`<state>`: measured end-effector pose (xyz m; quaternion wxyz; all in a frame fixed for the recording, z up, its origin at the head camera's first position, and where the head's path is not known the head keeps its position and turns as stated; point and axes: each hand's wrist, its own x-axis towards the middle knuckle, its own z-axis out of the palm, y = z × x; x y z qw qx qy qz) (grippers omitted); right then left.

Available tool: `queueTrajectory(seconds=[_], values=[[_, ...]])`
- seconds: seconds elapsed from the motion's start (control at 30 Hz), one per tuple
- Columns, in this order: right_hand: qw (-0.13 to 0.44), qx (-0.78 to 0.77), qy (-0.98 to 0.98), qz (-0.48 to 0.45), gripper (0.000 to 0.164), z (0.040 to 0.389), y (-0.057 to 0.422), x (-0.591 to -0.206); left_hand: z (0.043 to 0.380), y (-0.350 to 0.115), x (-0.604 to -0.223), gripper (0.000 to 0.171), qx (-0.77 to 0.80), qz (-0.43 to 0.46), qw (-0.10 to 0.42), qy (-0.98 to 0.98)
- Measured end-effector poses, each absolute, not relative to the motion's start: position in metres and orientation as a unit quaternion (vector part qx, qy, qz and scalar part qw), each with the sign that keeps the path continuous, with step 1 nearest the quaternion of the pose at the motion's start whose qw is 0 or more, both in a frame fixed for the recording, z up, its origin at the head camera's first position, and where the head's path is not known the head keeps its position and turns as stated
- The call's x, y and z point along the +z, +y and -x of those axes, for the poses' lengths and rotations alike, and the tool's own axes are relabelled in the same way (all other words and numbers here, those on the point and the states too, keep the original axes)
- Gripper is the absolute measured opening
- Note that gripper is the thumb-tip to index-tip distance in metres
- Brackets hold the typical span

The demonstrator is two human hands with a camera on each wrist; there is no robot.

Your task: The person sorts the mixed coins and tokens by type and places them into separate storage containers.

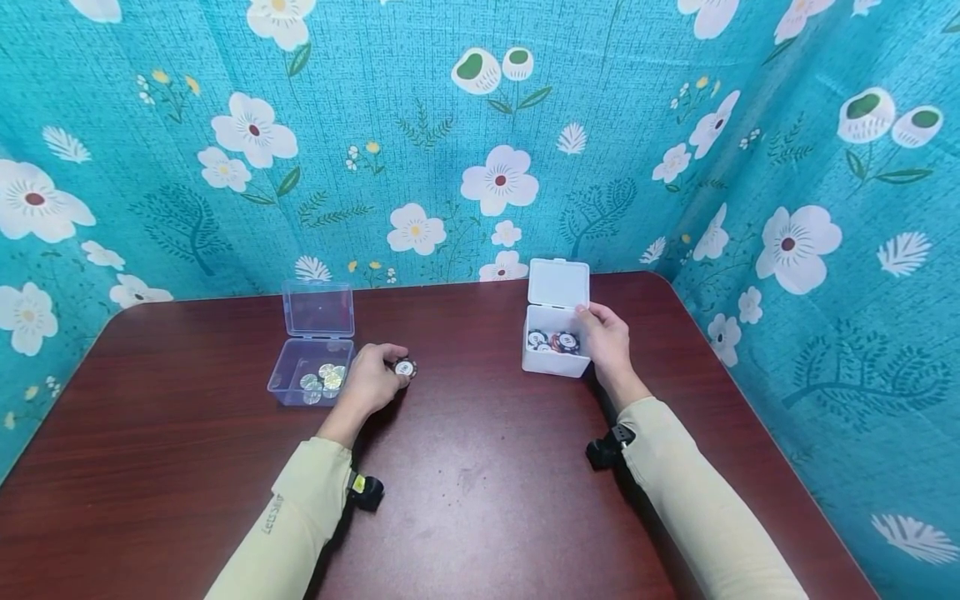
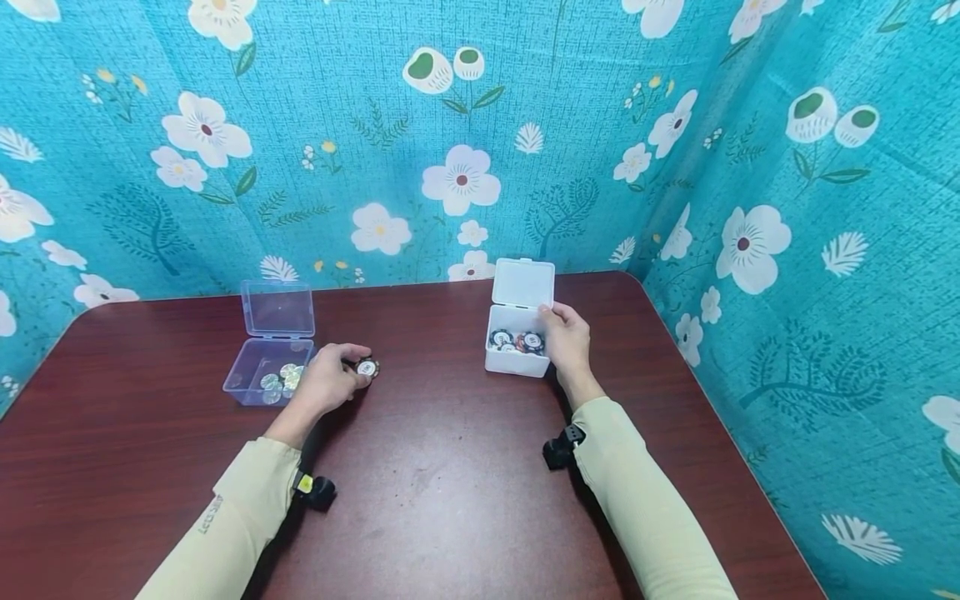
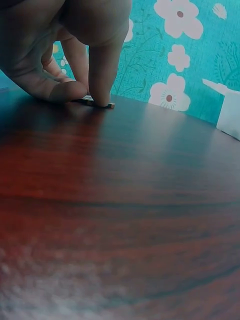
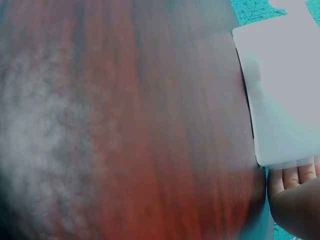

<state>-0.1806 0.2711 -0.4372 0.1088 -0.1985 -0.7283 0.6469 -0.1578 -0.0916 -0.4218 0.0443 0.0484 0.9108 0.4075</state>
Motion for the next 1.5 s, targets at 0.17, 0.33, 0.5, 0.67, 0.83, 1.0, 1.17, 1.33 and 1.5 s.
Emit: queueTrajectory(seconds=[0.17, 0.33, 0.5, 0.67, 0.83, 1.0, 1.17, 1.33, 1.5], values=[[0.110, 0.645, -0.730, 0.196, 0.041, 0.1804, 0.2712, -0.4379, 0.1588, -0.0917, -0.4204, 0.038, 0.400, -0.053, 0.051, 0.913], [0.107, 0.644, -0.733, 0.194, 0.042, 0.1802, 0.2715, -0.4376, 0.1588, -0.0918, -0.4207, 0.036, 0.394, -0.057, 0.052, 0.916], [0.108, 0.645, -0.731, 0.196, 0.041, 0.1807, 0.2714, -0.4376, 0.1572, -0.0908, -0.4207, 0.035, 0.388, -0.056, 0.054, 0.918], [0.107, 0.644, -0.730, 0.200, 0.041, 0.1805, 0.2711, -0.4375, 0.1563, -0.0898, -0.4192, 0.035, 0.387, -0.051, 0.058, 0.919], [0.106, 0.642, -0.733, 0.200, 0.040, 0.1809, 0.2713, -0.4374, 0.1575, -0.0899, -0.4185, 0.034, 0.384, -0.057, 0.055, 0.920], [0.105, 0.639, -0.734, 0.202, 0.040, 0.1817, 0.2704, -0.4371, 0.1578, -0.0901, -0.4182, 0.032, 0.389, -0.056, 0.054, 0.918], [0.109, 0.635, -0.737, 0.202, 0.041, 0.1821, 0.2700, -0.4375, 0.1562, -0.0894, -0.4191, 0.033, 0.390, -0.051, 0.055, 0.918], [0.110, 0.637, -0.736, 0.200, 0.041, 0.1810, 0.2698, -0.4378, 0.1547, -0.0868, -0.4197, 0.035, 0.387, -0.046, 0.053, 0.919], [0.111, 0.638, -0.735, 0.202, 0.041, 0.1806, 0.2696, -0.4378, 0.1531, -0.0854, -0.4207, 0.036, 0.385, -0.045, 0.043, 0.921]])
